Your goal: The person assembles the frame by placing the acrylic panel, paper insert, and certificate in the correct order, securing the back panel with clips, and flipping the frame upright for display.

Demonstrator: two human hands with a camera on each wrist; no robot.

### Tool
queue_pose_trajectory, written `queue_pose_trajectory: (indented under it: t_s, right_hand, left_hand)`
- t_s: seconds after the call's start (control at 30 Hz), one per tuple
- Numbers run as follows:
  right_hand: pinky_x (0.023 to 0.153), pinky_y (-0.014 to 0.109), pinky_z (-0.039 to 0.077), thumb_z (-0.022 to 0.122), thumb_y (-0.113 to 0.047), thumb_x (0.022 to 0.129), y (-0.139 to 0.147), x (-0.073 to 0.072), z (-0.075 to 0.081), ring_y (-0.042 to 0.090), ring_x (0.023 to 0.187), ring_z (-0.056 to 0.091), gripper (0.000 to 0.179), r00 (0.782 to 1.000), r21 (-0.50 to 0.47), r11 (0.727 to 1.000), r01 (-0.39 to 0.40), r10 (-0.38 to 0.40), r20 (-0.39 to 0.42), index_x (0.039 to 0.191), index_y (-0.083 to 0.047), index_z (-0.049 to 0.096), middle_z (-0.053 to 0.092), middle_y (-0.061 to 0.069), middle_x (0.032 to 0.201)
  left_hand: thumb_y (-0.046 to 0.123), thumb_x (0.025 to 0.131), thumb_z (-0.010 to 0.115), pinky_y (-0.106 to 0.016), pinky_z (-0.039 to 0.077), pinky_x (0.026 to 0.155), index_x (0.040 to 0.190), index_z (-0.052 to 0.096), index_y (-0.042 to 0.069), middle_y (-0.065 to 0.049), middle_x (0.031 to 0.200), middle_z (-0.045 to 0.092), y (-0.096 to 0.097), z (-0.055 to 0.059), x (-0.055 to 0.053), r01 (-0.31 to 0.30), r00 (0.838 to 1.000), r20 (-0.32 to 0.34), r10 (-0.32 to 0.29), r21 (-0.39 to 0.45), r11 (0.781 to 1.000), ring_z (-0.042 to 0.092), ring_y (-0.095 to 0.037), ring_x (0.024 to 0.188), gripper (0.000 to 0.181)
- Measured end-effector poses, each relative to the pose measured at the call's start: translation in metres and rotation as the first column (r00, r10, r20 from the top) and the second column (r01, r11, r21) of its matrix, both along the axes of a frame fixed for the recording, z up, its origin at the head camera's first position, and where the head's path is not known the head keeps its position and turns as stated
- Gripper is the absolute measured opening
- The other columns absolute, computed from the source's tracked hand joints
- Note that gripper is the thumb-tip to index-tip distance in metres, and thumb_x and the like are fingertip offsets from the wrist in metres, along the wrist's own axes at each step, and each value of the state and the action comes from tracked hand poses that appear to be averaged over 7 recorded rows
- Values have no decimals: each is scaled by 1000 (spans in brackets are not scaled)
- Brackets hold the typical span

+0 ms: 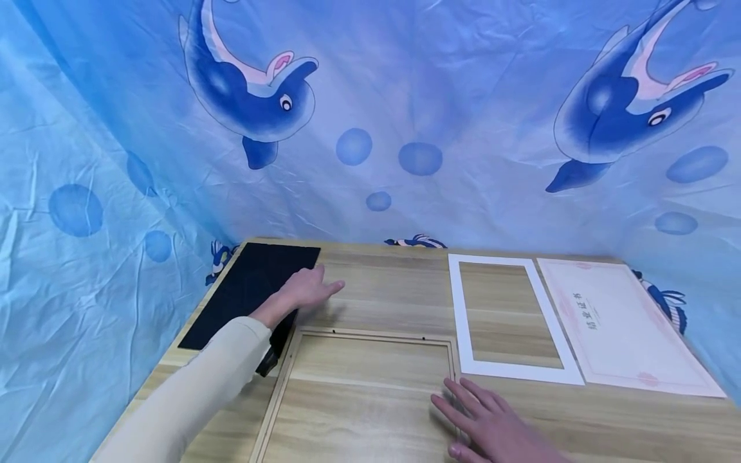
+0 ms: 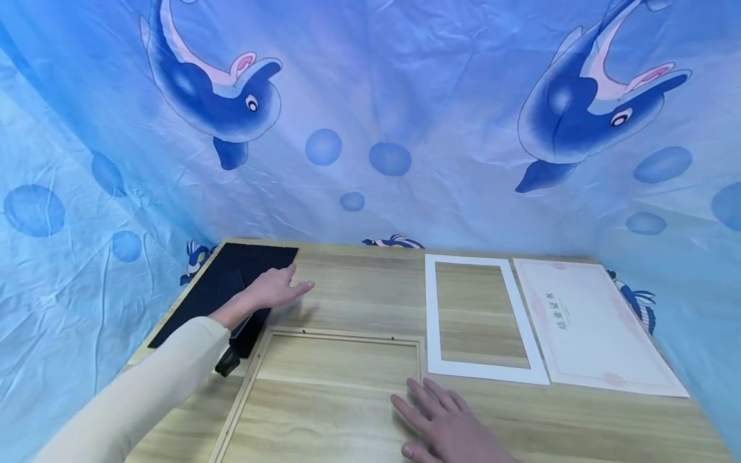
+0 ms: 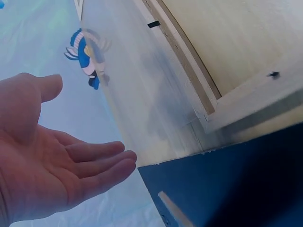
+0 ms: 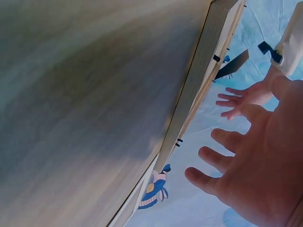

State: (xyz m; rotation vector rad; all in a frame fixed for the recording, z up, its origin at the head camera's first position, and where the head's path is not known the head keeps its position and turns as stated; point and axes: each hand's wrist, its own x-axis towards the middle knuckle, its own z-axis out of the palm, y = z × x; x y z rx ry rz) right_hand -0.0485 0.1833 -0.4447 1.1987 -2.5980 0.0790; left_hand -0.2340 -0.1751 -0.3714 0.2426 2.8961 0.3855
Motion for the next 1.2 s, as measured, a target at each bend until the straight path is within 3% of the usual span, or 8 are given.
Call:
queue_pose_trajectory:
  t_s: [0.1, 0.3, 0.77, 0.93, 1.0, 1.07, 1.17, 1.2]
  right_hand:
    - [94, 31, 17, 46, -56, 84, -1, 2, -2, 28, 120, 42, 61, 1000, 12, 1000, 18, -18, -15, 137, -26, 37, 42, 6, 136]
    - [82, 38, 44, 43, -61, 82, -4, 8, -8, 28, 117, 45, 67, 995, 29, 999, 41, -38, -96, 137, -25, 36, 42, 5, 136]
    - [69, 39, 48, 29, -73, 78, -10, 18, -30, 31, 108, 51, 84, 980, -12, 997, 75, -76, -184, 144, -24, 12, 47, 6, 130]
    - [74, 36, 48, 28, -72, 80, -8, 24, -33, 25, 134, 12, 93, 968, -20, 992, 126, -127, -216, 143, -14, -8, 46, 12, 131]
    - [92, 30, 41, 27, -71, 81, -7, 26, -35, 15, 133, -5, 95, 962, -29, 990, 138, -141, -236, 142, -10, -11, 50, 16, 126]
    - [105, 25, 24, 28, -70, 82, -6, 27, -37, 17, 132, 1, 95, 953, -48, 991, 127, -135, -269, 141, -6, -9, 58, 18, 115]
    - [107, 22, -5, 26, -68, 84, -4, 27, -43, 18, 133, 0, 92, 950, -78, 991, 108, -126, -284, 141, -4, -8, 60, 20, 109]
    - [108, 22, -3, 25, -66, 85, -4, 26, -45, 19, 133, 2, 89, 944, -97, 990, 99, -124, -306, 141, -3, -6, 60, 21, 106]
  left_hand:
    - [57, 88, 36, -42, 47, 71, 136, 26, -7, -21, 101, 60, 4, -2, -5, -20, 1000, -11, 20, -27, 999, 60, -28, 80, 81]
    - [58, 88, 35, -34, 42, 47, 132, 33, -7, -20, 92, 61, 9, -9, -14, -66, 997, -34, 64, -79, 995, 58, -25, 66, 79]
    - [64, 85, 33, -32, 39, 44, 135, 27, -8, -13, 75, 60, 26, -24, -31, -159, 987, -8, 160, -154, 975, 55, -21, 60, 88]
    - [65, 84, 34, -31, 37, 45, 136, 27, -7, -14, 81, 61, 33, -25, -36, -184, 982, 12, 189, -185, 965, 55, -20, 62, 89]
    - [65, 84, 33, -30, 35, 43, 136, 25, -6, -11, 72, 59, 35, -25, -37, -189, 980, 24, 198, -206, 960, 53, -19, 57, 89]
    - [65, 84, 33, -29, 31, 40, 138, 23, -6, -6, 60, 53, 37, -25, -38, -201, 976, 40, 215, -222, 954, 47, -16, 48, 90]
    - [65, 84, 34, -29, 30, 39, 138, 22, -6, -4, 56, 49, 38, -27, -39, -213, 973, 34, 227, -233, 949, 42, -15, 44, 90]
    - [66, 83, 34, -29, 30, 39, 137, 23, -6, -4, 56, 48, 38, -28, -39, -218, 972, 33, 232, -229, 949, 42, -15, 44, 91]
